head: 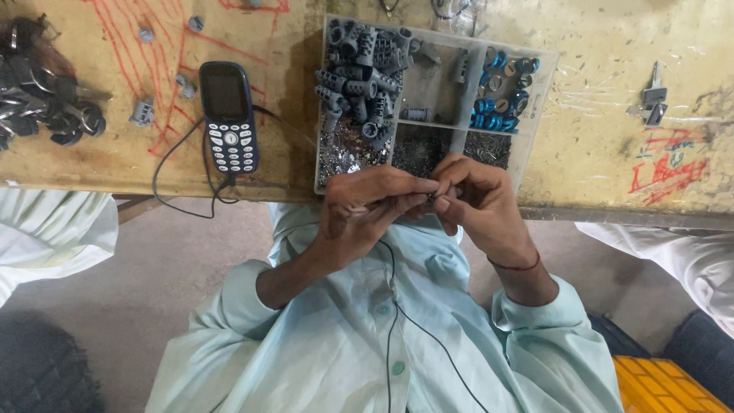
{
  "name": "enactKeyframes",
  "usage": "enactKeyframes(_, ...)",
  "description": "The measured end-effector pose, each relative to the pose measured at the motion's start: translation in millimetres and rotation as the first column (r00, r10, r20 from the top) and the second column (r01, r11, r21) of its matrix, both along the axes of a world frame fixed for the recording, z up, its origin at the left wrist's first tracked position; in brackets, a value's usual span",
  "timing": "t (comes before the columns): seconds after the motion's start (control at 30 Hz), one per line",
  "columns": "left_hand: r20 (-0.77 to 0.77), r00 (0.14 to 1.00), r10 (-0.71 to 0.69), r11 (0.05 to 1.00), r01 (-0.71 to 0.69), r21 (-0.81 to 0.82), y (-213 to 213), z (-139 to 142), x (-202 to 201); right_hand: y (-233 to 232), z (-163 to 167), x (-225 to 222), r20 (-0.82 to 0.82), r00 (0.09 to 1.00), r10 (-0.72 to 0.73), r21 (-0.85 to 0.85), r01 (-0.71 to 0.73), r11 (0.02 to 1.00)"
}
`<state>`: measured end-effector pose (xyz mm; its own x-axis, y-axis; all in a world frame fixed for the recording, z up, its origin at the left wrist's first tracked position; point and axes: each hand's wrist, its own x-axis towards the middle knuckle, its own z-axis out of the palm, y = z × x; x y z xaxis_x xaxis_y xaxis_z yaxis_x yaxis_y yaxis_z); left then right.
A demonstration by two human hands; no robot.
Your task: The person sits at a workbench assembling small valve or faucet components by hand. They pick grey plastic bodies, blue springs, and small metal screws from a compartment box, press the parts together, and place the finished assemblies onto a growing pile on the table.
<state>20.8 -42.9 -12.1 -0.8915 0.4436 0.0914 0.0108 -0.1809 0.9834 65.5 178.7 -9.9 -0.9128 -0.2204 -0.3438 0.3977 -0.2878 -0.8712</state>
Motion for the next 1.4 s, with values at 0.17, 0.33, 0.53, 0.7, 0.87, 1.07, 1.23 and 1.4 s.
enactKeyframes(0.17,-0.143,0.986,-0.08,0.997,0.076,-0.032,-6,8,-6,2,11,-1,-0.011,0.999,0.036,0.101,-0.034,0.994)
enactKeyframes(0.33,-0.196,0.98,-0.021,0.963,-0.033,-0.269,-3,15,-1,-1,32,-8,-0.406,0.873,0.269,0.649,0.068,0.758)
enactKeyframes(0.53,0.422,0.843,-0.333,0.943,0.289,0.168,-13,-3,-13,-9,50,-34,0.306,0.951,0.045,0.09,-0.075,0.993)
enactKeyframes(0.7,0.307,0.921,-0.241,0.97,0.235,0.057,-7,-15,-16,6,53,-26,0.111,0.866,0.488,0.991,-0.057,-0.123)
enactKeyframes(0.87,0.338,0.916,-0.214,0.977,0.198,0.083,3,-21,-13,23,31,-9,0.017,0.936,0.351,0.995,-0.05,0.086)
enactKeyframes(1.07,0.278,0.948,-0.154,0.987,0.132,0.095,8,-30,-8,30,28,-12,-0.143,0.97,0.197,0.879,0.032,0.476)
enactKeyframes(1.23,0.381,0.912,-0.149,0.961,0.043,0.271,33,-34,3,-7,27,6,-0.342,0.899,-0.272,0.248,0.366,0.897)
enactKeyframes(1.4,0.531,0.781,-0.328,0.871,0.033,0.49,39,-38,8,-30,26,22,-0.43,0.902,-0.028,0.721,0.362,0.591)
